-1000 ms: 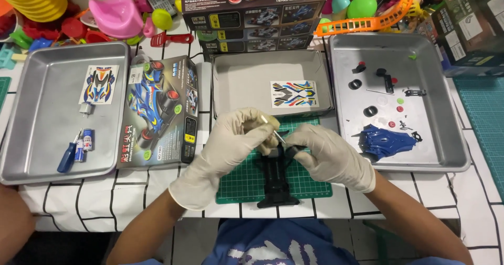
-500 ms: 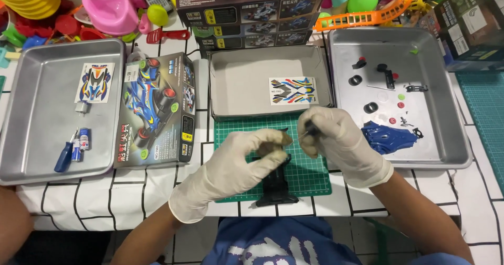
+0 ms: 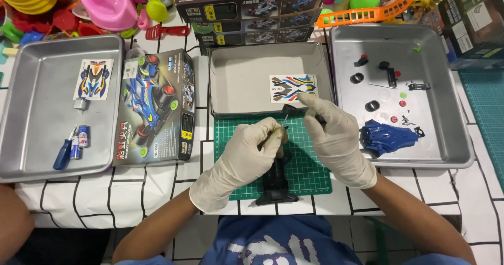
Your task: Assembling a miniature toy car by installing the motor, gears, and batteries into the chassis.
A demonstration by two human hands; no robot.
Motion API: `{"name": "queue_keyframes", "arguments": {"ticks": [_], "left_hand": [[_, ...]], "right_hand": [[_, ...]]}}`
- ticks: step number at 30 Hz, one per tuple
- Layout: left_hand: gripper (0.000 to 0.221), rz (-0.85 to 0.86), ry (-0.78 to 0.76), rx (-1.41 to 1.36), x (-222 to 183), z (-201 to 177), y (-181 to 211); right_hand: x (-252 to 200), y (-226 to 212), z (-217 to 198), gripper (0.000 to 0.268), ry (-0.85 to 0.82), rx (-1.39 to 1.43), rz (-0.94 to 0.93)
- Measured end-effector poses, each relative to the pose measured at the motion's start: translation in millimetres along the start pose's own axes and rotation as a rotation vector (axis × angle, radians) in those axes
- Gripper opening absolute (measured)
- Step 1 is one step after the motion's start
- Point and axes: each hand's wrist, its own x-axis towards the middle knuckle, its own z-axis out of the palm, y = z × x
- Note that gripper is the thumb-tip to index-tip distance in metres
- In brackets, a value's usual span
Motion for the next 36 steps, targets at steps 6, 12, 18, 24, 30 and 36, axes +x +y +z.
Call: {"name": "queue_keyframes", "arguments": {"ticks": [6, 12, 18, 24, 30, 36], "left_hand": [[0.020, 0.026, -0.040, -0.087, 1, 3, -2], [0.022, 0.082, 0.019, -0.114, -1, 10, -14], [0.023, 0.070, 0.051, -0.201, -5, 18, -22], [0.023, 0.019, 0.021, -0.222, -7, 12, -9], [0.017, 0.027, -0.031, 0.134, 2, -18, -10], [0.011, 0.223, -0.060, 0.510, 0, -18, -19]], "right_hand": [[5, -17, 7, 0.018, -0.036, -0.040, -0.060], [4, -9, 11, 0.017, 0.056, -0.130, -0.196], [-3, -8, 11, 0.017, 0.098, -0.256, -0.278], [-9, -6, 16, 0.016, 0.098, -0.306, -0.274], [6, 27, 4, 0.048, -0.186, -0.167, -0.059], [28, -18, -13, 0.027, -0.482, -0.318, -0.099]]}}
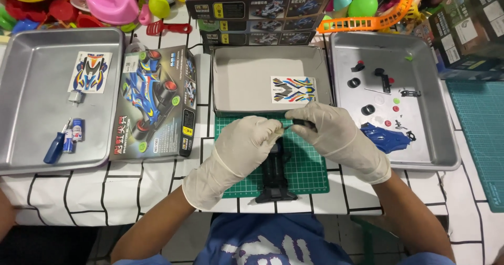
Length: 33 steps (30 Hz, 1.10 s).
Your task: Assembling a miniature toy car by installing the motor, gears, and batteries into the chassis.
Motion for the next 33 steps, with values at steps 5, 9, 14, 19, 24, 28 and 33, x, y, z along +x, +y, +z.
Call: {"name": "queue_keyframes", "arguments": {"ticks": [5, 9, 14, 19, 24, 28, 33], "left_hand": [[0.017, -0.023, 0.130, -0.062, -3, -6, -8], [0.038, -0.004, 0.393, 0.276, -14, -18, -3], [0.045, -0.010, 0.155, 0.198, -41, -27, 15], [0.045, -0.113, 0.179, 0.423, -89, 5, -2], [0.044, -0.120, 0.098, 0.492, -106, 13, -12], [0.042, -0.093, 0.121, 0.540, -102, 19, -17], [0.037, -0.111, 0.116, 0.527, -93, 24, -26]], "right_hand": [[9, -7, -10, 0.029, -0.126, 0.005, 0.010], [39, 21, -14, 0.023, -0.178, -0.098, -0.035], [70, 98, 17, 0.014, -0.221, -0.527, -0.367], [77, 134, 28, 0.035, -0.265, -1.091, -0.804], [81, 117, 17, 0.054, -0.380, -0.325, -0.016], [77, 109, 12, 0.054, -0.361, -0.313, -0.056], [63, 85, -15, 0.043, -0.170, -0.392, -0.154]]}}
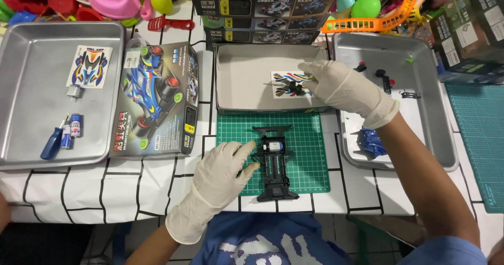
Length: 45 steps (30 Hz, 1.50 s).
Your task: Assembling a miniature toy car by installing the motor, gears, and batteries into the chassis.
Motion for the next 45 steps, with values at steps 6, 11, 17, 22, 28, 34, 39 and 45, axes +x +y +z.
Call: {"name": "queue_keyframes", "arguments": {"ticks": [6, 11, 17, 22, 28, 34, 39, 45], "left_hand": [[0.019, 0.041, -0.042, -0.117, 4, 25, -17], [0.020, 0.025, -0.131, -0.154, 6, 23, -18], [0.023, 0.060, -0.195, -0.202, 6, 15, -19], [0.024, 0.063, -0.193, -0.202, 0, 12, -18], [0.027, 0.164, -0.087, -0.190, -7, 10, -20], [0.027, 0.187, -0.063, -0.222, -9, 5, -19], [0.027, 0.151, -0.081, -0.225, -9, 3, -18], [0.027, 0.163, -0.086, -0.239, -8, 1, -19]], "right_hand": [[-32, -67, -46, 0.012, 0.137, 0.135, -0.076], [-71, -103, 11, 0.042, -0.455, 0.321, 0.327], [-157, 17, 134, 0.049, -0.509, -0.302, -0.035], [-144, -4, -40, 0.039, -0.328, -0.314, 0.165], [-148, 69, -59, 0.032, -0.173, 0.059, 1.080], [-159, 117, -39, 0.040, -0.183, 0.015, 1.067], [-166, 131, -34, 0.036, -0.043, -0.019, 0.918], [-193, 108, -53, 0.019, -0.271, 0.145, 0.891]]}}
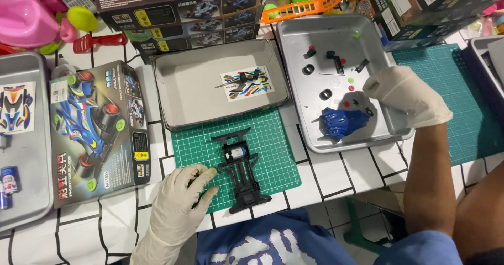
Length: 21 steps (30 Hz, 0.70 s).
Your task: Assembling a miniature toy car by installing the motor, gears, and batteries into the chassis.
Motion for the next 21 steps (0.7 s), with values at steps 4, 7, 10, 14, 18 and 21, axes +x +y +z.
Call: {"name": "queue_keyframes", "arguments": {"ticks": [4, 7, 10, 14, 18, 21], "left_hand": [[0.026, 0.003, 0.001, -0.005, 3, 0, 1], [0.025, -0.012, -0.005, 0.025, 2, -1, 3], [0.026, 0.002, 0.008, 0.034, 1, -2, 2], [0.027, 0.024, 0.030, 0.049, 0, -3, 3], [0.028, 0.038, 0.026, 0.048, -2, -2, 1], [0.028, 0.046, 0.031, 0.013, -3, -3, 0]], "right_hand": [[-19, -24, 8, 0.023, -0.050, 0.062, 0.175], [-17, -26, 12, 0.020, -0.118, 0.007, 0.228], [-11, -12, 22, 0.014, -0.002, -0.194, 0.072], [-10, 2, 27, 0.023, 0.059, -0.214, -0.093], [-3, 21, 35, 0.033, 0.036, -0.152, -0.120], [-18, -3, 22, 0.023, 0.093, -0.071, 0.051]]}}
